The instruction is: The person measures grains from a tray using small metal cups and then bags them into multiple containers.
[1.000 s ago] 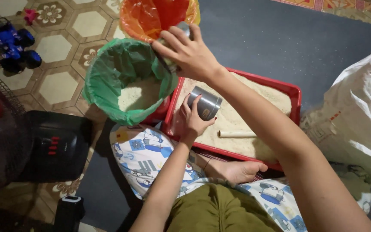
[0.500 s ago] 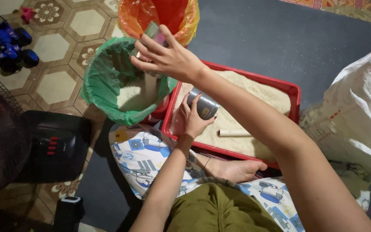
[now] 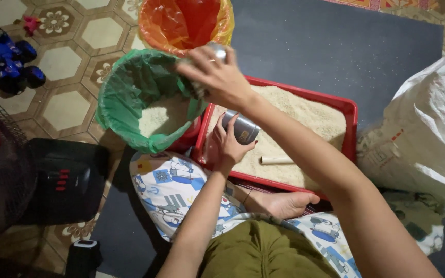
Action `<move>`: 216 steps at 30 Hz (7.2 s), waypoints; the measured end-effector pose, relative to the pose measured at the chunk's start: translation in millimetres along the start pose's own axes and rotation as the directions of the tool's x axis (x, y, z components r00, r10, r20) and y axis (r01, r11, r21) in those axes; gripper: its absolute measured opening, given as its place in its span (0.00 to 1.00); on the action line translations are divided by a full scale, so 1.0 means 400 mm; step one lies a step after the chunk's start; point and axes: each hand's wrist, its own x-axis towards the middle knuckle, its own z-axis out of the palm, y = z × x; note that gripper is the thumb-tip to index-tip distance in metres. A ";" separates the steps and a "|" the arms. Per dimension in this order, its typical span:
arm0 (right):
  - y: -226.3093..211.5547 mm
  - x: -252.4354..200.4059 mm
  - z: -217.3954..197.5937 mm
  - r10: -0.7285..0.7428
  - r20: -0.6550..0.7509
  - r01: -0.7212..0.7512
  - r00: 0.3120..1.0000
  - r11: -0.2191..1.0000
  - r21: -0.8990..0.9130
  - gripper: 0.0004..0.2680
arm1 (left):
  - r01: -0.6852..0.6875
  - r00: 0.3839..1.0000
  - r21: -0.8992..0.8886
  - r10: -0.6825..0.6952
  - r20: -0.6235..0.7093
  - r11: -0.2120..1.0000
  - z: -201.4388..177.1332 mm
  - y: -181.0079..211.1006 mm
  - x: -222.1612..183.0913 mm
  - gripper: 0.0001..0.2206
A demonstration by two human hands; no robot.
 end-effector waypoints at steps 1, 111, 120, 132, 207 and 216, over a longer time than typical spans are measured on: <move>0.001 -0.026 -0.015 0.180 -0.044 -0.172 0.983 0.974 0.147 0.39 | -0.120 0.988 0.046 0.124 -0.093 0.992 -0.014 0.013 -0.005 0.47; -0.360 -0.833 0.071 0.754 0.217 -0.772 0.620 0.635 -0.001 0.13 | -0.713 0.612 0.220 0.744 -0.267 0.665 0.072 0.219 0.121 0.38; -0.301 -0.840 0.026 0.771 0.119 -0.780 0.625 0.621 0.071 0.15 | -0.456 0.838 -0.002 0.429 -0.337 0.890 0.008 0.132 0.063 0.39; -0.030 -0.771 0.164 0.843 0.088 -0.846 0.530 0.533 -0.011 0.15 | -0.034 0.971 0.095 0.056 -0.233 0.995 0.009 0.056 -0.026 0.42; -0.103 0.119 0.007 -0.078 -0.315 -0.026 0.946 0.950 -0.313 0.08 | 0.311 0.950 -0.121 -0.312 0.007 0.943 -0.039 0.062 0.000 0.50; -0.127 0.097 -0.010 -0.101 -0.062 0.067 0.993 0.907 -0.416 0.33 | 0.181 0.974 -0.025 -0.183 -0.136 0.983 0.014 0.018 0.004 0.48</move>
